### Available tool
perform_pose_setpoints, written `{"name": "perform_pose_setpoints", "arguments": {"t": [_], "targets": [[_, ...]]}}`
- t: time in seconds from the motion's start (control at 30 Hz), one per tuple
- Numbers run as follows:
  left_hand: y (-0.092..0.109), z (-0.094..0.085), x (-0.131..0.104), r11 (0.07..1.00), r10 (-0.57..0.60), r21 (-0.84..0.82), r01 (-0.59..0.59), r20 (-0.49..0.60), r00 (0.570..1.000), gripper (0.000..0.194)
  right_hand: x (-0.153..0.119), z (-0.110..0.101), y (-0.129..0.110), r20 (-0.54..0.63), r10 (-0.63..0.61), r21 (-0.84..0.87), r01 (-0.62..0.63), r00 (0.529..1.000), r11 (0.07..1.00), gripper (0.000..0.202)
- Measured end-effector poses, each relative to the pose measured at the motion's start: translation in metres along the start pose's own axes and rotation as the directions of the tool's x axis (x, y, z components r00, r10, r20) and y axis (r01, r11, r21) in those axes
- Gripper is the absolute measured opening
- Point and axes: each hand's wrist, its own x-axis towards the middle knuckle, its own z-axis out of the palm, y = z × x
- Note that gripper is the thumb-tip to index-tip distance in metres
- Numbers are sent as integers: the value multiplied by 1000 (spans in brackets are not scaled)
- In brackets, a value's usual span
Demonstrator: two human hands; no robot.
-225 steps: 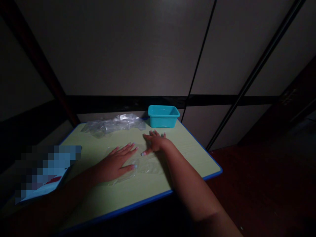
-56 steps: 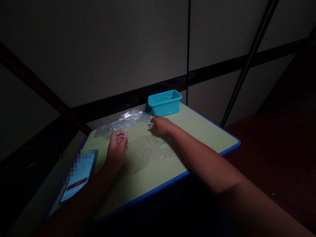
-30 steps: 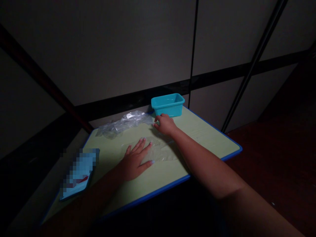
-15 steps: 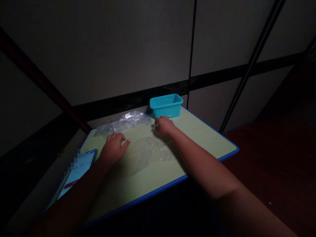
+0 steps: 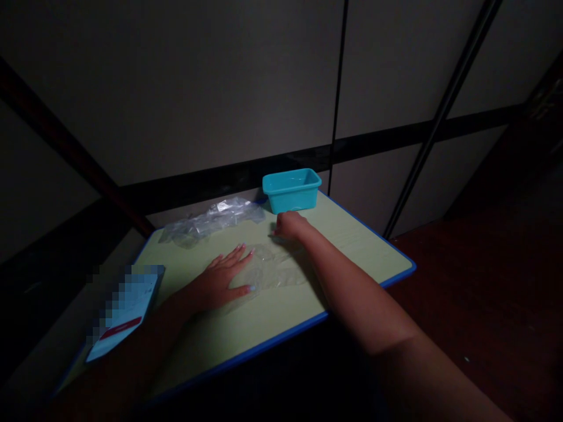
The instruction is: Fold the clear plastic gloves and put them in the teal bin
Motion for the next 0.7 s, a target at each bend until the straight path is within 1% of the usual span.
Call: {"name": "perform_pose_setpoints", "arguments": {"t": [0.13,0.27,0.33,0.4,0.43,0.47,0.5,0.53,0.57,0.6,0.63,0.67,0.7], "targets": [[5,-2,-1,999,-43,16,43,8,999,80,-2,0,-4,-1,-26,7,26,1000,1000,31],[12,-2,-3,996,-85,-3,85,-27,996,77,-3,-1,-5,6,-36,6,36,999,999,32],[11,-1,-1,995,-96,-40,93,-80,992,72,-3,0,-6,1,-49,7,49,999,999,32],[6,0,2,989,-118,-108,97,-205,972,65,-3,0,-6,-14,-73,21,73,997,997,31],[3,0,5,983,-136,-160,91,-296,946,60,-4,0,-7,-28,-90,32,91,996,995,30],[-1,0,8,971,-163,-224,78,-392,905,55,-6,-1,-9,-51,-111,46,113,993,993,30],[-5,-1,11,951,-198,-304,49,-482,854,49,-8,-3,-12,-81,-136,61,141,987,988,29],[-8,-2,13,917,-253,-399,17,-548,797,43,-12,-5,-16,-116,-171,79,180,978,980,29],[-10,-3,15,863,-329,-506,-12,-580,745,38,-16,-8,-20,-152,-216,101,233,964,967,29],[-12,-5,17,782,-422,-622,-44,-579,697,36,-22,-12,-26,-186,-277,132,303,943,944,28],[-13,-6,18,676,-511,-732,-82,-546,664,37,-29,-17,-31,-214,-346,174,384,914,907,27],[-12,-8,18,552,-586,-824,-125,-491,645,40,-37,-22,-37,-231,-428,224,475,874,851,26],[-12,-10,19,425,-639,-889,-170,-428,640,43,-45,-27,-43,-238,-504,283,556,830,782,25]]}}
